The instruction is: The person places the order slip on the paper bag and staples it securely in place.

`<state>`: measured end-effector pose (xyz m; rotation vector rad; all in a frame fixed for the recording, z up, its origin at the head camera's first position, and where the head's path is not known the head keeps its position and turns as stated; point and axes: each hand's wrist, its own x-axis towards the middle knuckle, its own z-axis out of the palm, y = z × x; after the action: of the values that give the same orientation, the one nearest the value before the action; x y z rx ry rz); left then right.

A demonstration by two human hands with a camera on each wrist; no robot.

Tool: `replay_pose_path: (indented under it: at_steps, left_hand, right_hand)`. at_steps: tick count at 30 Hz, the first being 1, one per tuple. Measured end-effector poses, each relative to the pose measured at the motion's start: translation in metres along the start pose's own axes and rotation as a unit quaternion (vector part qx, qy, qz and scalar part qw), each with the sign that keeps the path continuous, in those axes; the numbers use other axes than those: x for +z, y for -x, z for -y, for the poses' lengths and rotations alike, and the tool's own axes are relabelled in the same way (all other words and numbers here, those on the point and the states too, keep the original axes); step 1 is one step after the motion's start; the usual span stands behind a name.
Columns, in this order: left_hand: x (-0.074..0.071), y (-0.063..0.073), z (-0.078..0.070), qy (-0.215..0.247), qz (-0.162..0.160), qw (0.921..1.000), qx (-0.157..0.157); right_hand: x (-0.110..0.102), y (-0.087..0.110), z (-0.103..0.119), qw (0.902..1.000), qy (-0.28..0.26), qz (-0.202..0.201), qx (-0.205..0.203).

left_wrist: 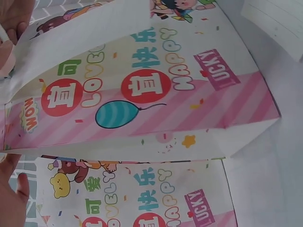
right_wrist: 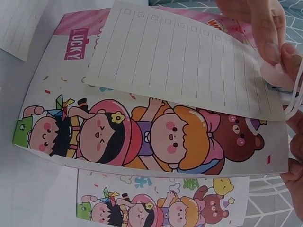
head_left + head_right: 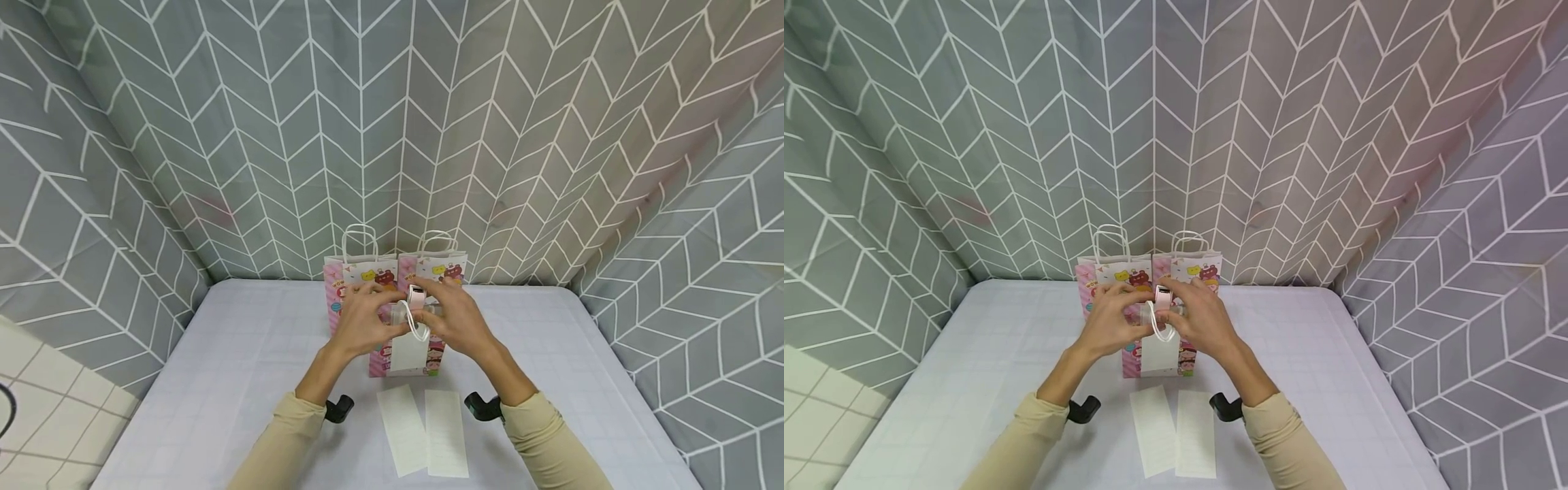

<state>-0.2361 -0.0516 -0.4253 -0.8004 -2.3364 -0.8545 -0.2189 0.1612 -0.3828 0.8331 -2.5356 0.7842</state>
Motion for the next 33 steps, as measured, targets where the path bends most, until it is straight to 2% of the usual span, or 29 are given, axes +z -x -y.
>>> replay_pose_path:
  at_steps: [7,13,18,22,27,33]
  left_hand:
    - [-0.004,-0.002,-0.002,0.057,0.031,0.997,-0.042]
    - [-0.003,-0.002,-0.002,0.075,0.041,0.9943,-0.063]
    - [-0.002,-0.002,-0.001,0.084,0.038,0.9934,-0.068]
    - [-0.001,-0.003,0.0,0.085,0.036,0.9931,-0.072]
    - [-0.001,-0.003,-0.002,0.082,0.039,0.9934,-0.07]
    - [-0.003,-0.002,-0.003,0.083,0.043,0.9933,-0.069]
  right_hand:
    - [0.001,0.0,0.001,1.0,0.001,0.0,-0.005]
    - [0.001,0.0,0.001,0.9998,0.008,-0.009,-0.014]
    - [0.002,0.0,0.0,0.9999,-0.002,-0.01,-0.013]
    - [0.002,0.0,0.0,0.9998,-0.016,-0.004,0.007]
    - [-0.002,0.001,0.0,0.9976,-0.051,0.023,0.042]
    - [-0.01,0.002,-0.005,0.9948,-0.073,0.059,0.041]
